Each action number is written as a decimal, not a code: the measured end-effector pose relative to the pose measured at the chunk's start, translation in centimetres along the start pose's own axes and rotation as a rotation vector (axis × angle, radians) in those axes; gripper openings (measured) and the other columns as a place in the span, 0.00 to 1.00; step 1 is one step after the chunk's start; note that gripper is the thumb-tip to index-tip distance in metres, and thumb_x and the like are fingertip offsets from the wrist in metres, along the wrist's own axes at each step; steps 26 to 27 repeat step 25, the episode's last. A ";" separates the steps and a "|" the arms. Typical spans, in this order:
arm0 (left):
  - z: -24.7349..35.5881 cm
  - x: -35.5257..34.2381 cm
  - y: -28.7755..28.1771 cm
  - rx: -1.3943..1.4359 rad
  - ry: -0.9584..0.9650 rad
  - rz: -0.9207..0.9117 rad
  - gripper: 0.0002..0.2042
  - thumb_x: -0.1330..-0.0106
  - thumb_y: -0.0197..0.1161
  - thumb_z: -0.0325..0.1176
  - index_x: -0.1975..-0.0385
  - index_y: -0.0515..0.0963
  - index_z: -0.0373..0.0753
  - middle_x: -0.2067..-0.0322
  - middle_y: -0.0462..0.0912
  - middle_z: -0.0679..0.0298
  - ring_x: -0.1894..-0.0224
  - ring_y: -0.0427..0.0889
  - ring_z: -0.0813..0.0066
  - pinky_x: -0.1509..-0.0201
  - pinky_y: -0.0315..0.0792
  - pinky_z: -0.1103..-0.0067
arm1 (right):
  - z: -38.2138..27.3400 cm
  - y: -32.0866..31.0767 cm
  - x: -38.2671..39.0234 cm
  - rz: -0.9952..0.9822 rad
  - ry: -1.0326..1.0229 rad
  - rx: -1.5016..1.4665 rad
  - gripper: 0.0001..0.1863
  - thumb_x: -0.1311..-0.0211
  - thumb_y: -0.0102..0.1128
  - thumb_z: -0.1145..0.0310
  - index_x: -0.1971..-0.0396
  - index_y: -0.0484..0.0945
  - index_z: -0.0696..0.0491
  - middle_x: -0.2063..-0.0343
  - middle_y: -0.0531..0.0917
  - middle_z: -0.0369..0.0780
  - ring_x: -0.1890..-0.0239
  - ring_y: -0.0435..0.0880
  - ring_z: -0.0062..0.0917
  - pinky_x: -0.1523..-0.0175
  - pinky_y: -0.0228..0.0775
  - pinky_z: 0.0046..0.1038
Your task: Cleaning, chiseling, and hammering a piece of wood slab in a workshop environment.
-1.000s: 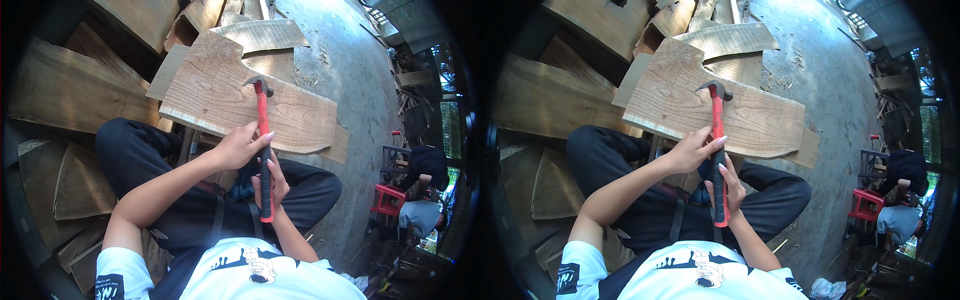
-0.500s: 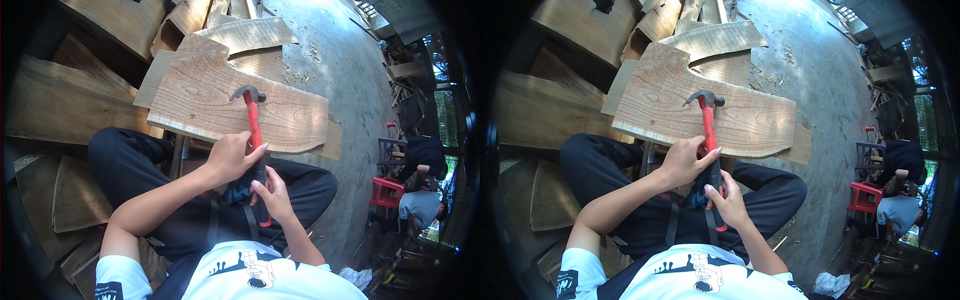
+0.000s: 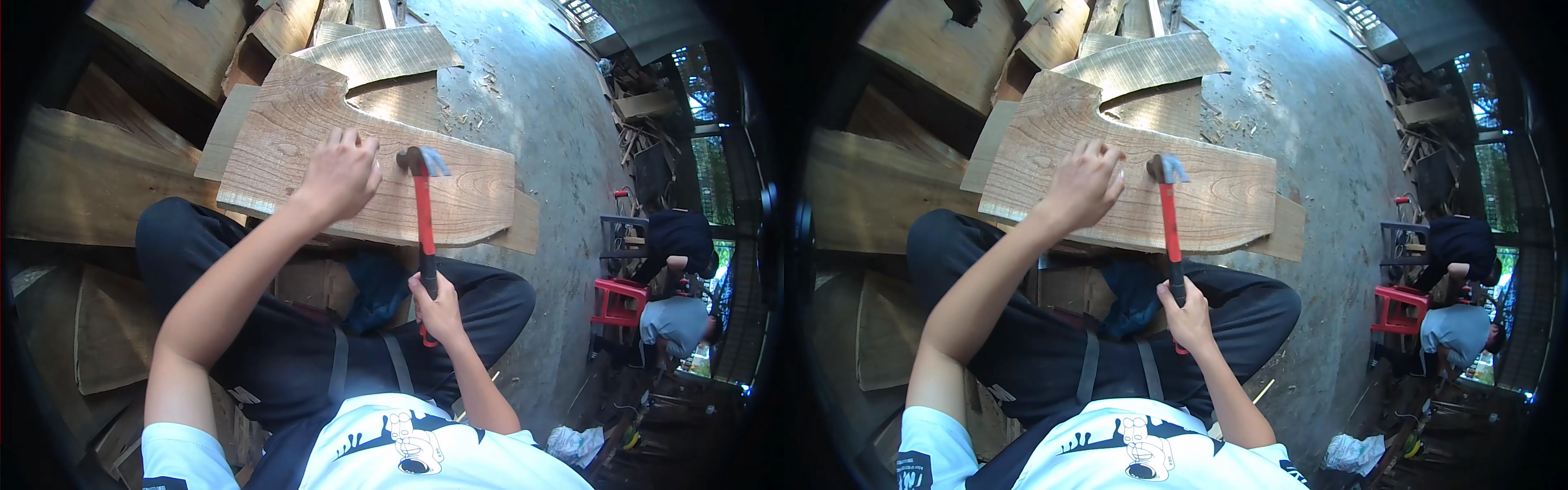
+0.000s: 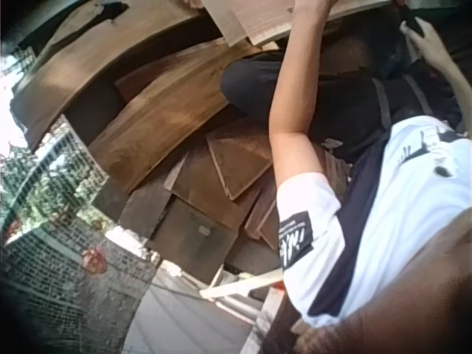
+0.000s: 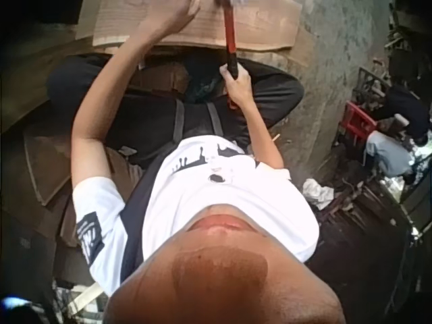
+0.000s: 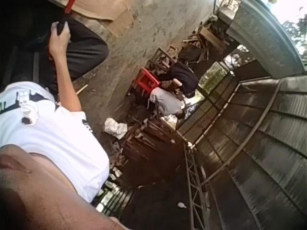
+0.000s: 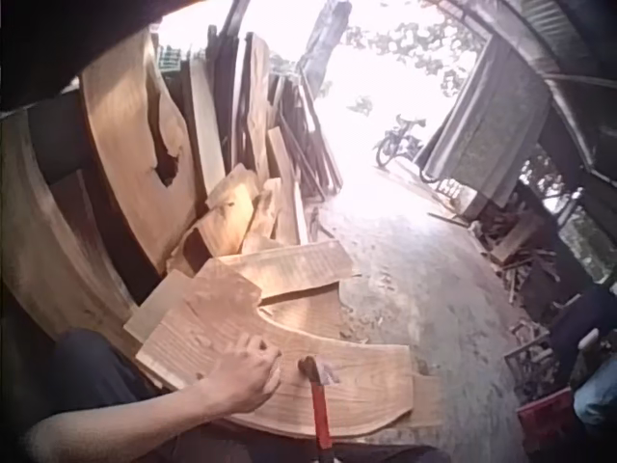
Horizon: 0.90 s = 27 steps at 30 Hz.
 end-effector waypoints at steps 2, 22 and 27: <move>-1.2 -2.2 0.8 -0.112 0.000 -0.060 0.22 0.26 0.52 0.41 0.40 0.75 0.33 0.40 0.75 0.41 0.35 0.75 0.51 0.32 0.73 0.58 | 0.0 1.0 0.0 -0.027 -0.049 -0.030 0.10 0.24 0.64 0.63 0.61 0.75 0.54 0.82 0.74 0.30 0.85 0.73 0.13 0.80 0.66 0.20; -12.8 -7.5 3.6 -0.550 -0.212 0.030 0.34 0.24 0.32 0.72 0.20 0.50 0.75 0.18 0.46 0.56 0.16 0.42 0.55 0.17 0.37 0.44 | -20.1 -8.9 2.6 0.358 -0.375 -0.545 0.10 0.20 0.51 0.67 0.66 0.67 0.52 0.89 0.62 0.31 0.91 0.58 0.14 0.86 0.53 0.21; -13.0 -7.6 3.5 -0.574 -0.223 0.026 0.34 0.24 0.33 0.72 0.20 0.49 0.75 0.18 0.44 0.57 0.16 0.41 0.55 0.17 0.38 0.43 | -15.4 -5.5 2.3 0.260 -0.295 -0.563 0.09 0.23 0.56 0.68 0.64 0.67 0.52 0.89 0.63 0.31 0.92 0.60 0.15 0.88 0.57 0.22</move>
Point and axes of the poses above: each hand's wrist, its own x-axis away from the middle knuckle, its own y-axis out of the palm, z = x × y, the point moved 7 cm from there along -x, towards the middle knuckle
